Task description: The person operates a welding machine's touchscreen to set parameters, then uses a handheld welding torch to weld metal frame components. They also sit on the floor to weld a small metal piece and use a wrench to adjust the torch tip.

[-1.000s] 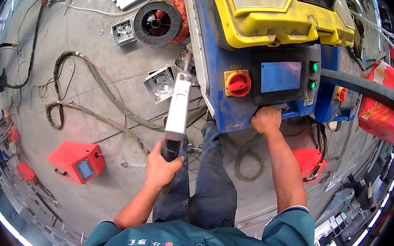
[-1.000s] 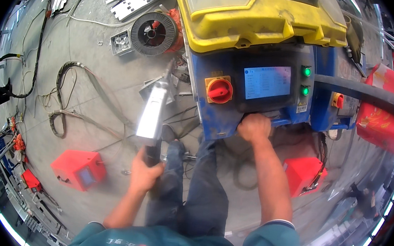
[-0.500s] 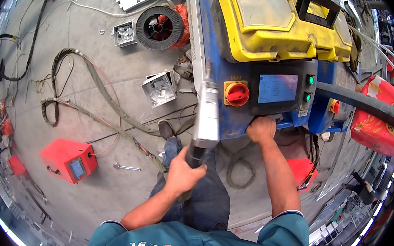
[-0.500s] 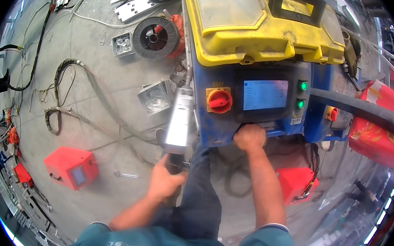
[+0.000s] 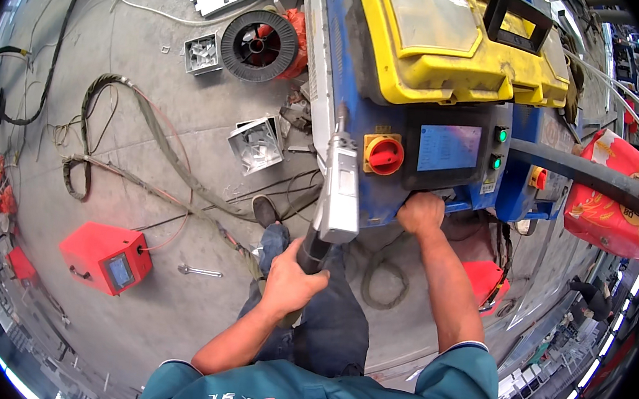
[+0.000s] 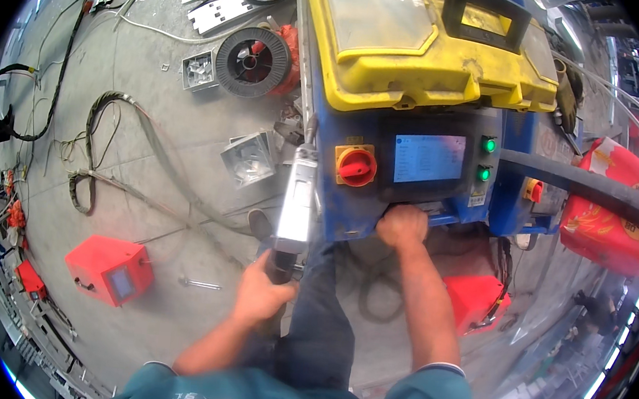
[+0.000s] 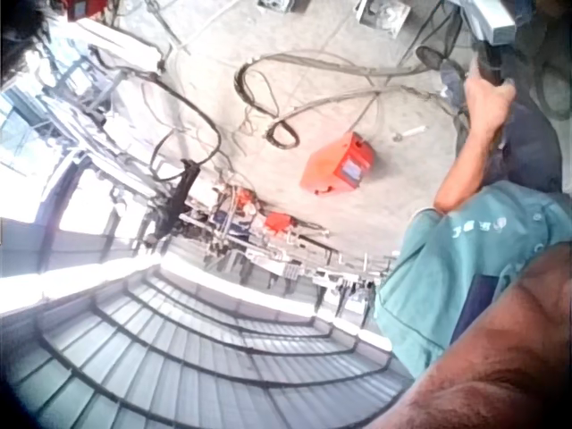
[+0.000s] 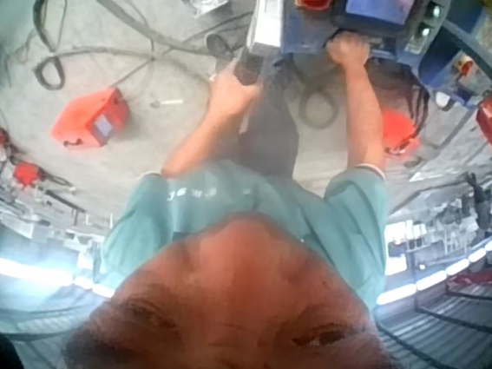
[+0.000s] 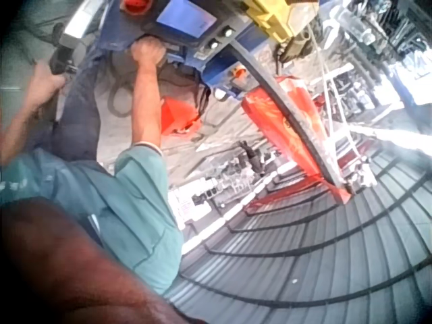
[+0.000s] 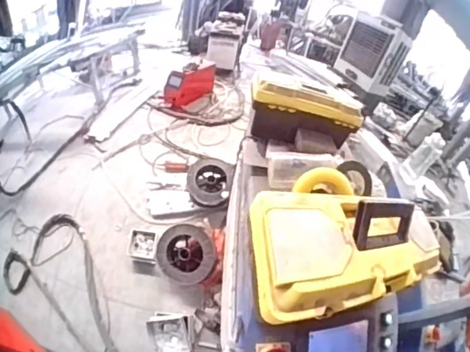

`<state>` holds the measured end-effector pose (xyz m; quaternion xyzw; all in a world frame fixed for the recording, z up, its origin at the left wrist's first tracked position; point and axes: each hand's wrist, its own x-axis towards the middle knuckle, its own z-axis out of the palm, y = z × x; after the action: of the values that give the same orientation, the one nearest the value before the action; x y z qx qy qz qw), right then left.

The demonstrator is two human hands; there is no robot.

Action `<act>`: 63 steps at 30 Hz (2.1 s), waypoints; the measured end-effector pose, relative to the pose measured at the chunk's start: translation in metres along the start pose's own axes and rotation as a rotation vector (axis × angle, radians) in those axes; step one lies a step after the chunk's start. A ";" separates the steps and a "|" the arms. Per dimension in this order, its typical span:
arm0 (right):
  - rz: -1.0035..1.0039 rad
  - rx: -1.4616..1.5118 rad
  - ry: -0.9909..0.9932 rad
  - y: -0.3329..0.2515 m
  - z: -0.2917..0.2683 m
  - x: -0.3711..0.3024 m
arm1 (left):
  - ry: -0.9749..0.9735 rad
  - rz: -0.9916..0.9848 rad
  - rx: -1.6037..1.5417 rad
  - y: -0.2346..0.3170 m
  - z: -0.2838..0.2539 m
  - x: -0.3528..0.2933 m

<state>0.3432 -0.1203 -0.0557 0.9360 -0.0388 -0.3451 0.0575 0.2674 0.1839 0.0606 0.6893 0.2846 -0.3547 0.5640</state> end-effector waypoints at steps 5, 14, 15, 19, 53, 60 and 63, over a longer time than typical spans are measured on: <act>-0.026 0.025 0.100 0.004 0.009 -0.002 | 0.176 -0.007 -0.092 -0.018 -0.005 0.019; -0.079 0.050 0.223 0.007 0.019 -0.002 | -0.024 -0.124 -0.358 -0.019 0.002 0.064; -0.087 0.066 0.224 0.008 0.019 -0.002 | -0.007 -0.092 -0.200 -0.006 0.002 0.062; -0.090 0.084 0.217 0.011 0.021 0.000 | 0.056 -0.110 -0.360 -0.033 0.008 0.070; -0.058 0.030 0.099 0.003 0.005 -0.003 | 0.035 0.202 0.160 -0.019 0.003 -0.028; -0.018 0.019 0.003 -0.003 -0.008 -0.003 | 0.036 0.170 0.202 -0.013 0.002 -0.027; -0.020 0.017 -0.011 -0.003 -0.010 -0.004 | 0.042 0.177 0.209 -0.015 0.001 -0.026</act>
<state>0.3468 -0.1162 -0.0462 0.9349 -0.0325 -0.3503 0.0457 0.2397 0.1858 0.0733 0.7740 0.1961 -0.3166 0.5121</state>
